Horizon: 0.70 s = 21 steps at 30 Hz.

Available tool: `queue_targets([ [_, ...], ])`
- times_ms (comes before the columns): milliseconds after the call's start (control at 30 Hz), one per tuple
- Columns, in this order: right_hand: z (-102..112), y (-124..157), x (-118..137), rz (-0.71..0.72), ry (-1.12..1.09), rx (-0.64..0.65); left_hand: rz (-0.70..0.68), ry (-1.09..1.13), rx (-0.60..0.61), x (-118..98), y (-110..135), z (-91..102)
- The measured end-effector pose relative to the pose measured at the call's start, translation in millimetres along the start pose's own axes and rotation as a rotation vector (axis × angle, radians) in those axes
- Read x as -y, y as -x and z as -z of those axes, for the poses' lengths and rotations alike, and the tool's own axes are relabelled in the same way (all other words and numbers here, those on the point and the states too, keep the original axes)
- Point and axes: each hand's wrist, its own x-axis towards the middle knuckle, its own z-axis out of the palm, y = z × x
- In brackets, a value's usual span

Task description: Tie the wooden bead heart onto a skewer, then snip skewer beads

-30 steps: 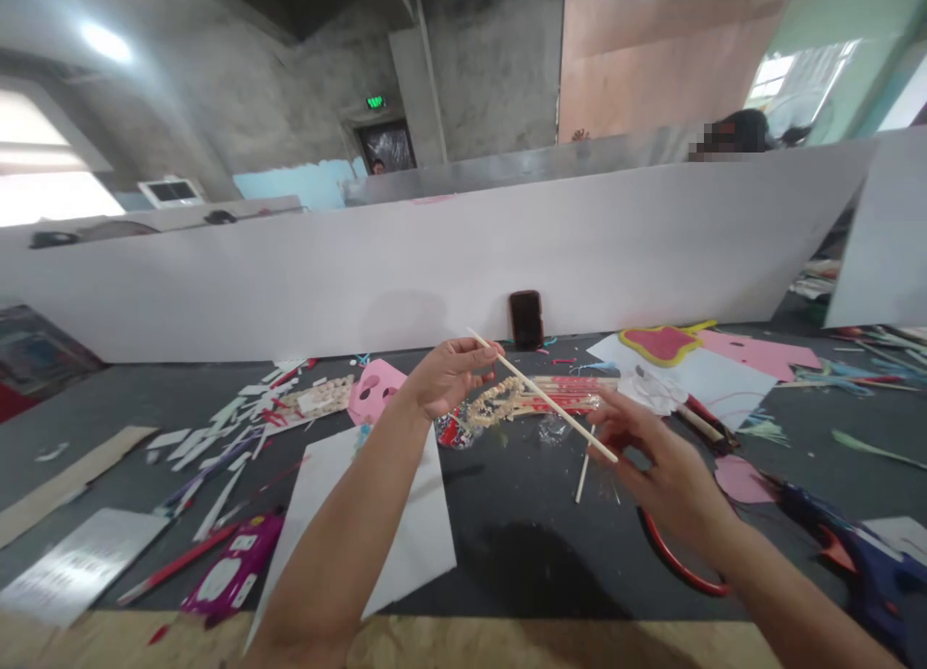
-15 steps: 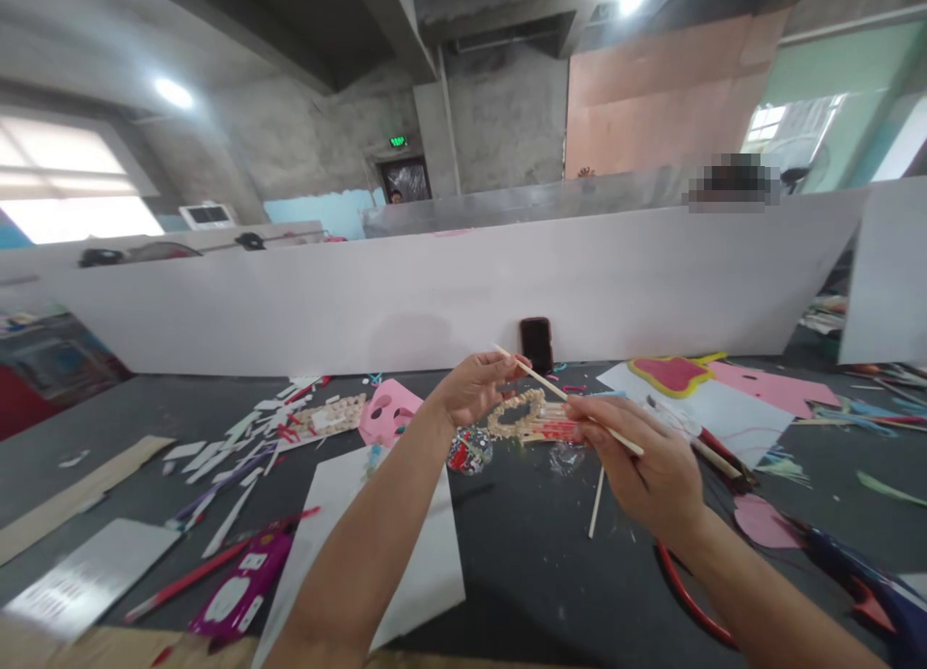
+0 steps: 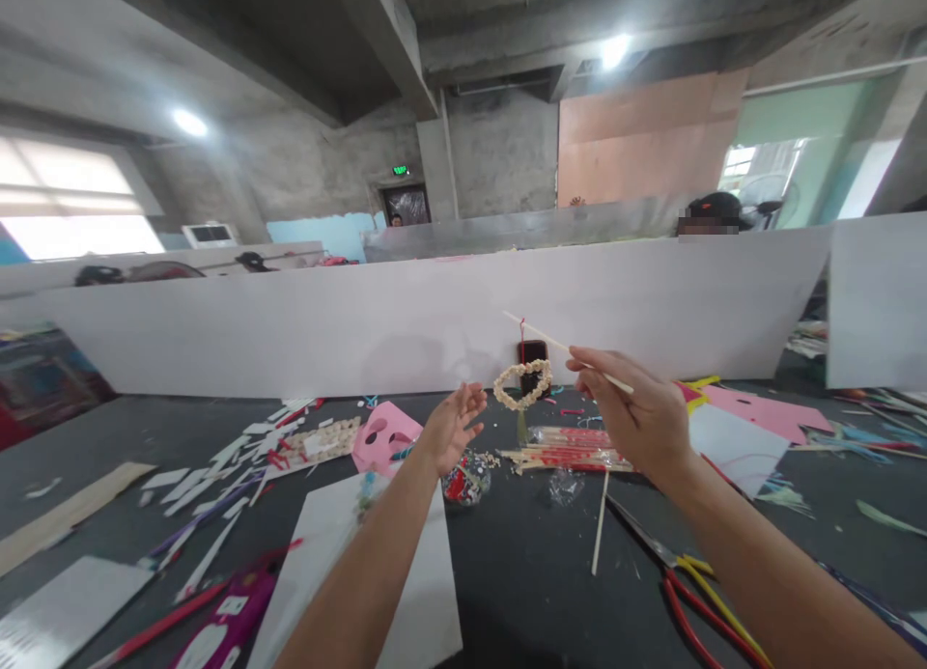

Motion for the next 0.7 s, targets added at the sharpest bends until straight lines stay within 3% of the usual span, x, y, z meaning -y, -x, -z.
queue_targets([
  [233,-10.2,-22.2,-37.0,-0.015,0.006,-0.050,-0.091,-0.106,-0.127,3.3,28.7,6.7],
  [400,-21.7,-46.1,-64.6,-0.034,0.090,-0.074,-0.162,-0.325,-0.220,20.5,47.8,25.2],
  [700,-52.9,-110.0,-114.7,-0.067,0.153,-0.129,-0.118,-0.531,-0.141,56.7,59.1,60.3],
])
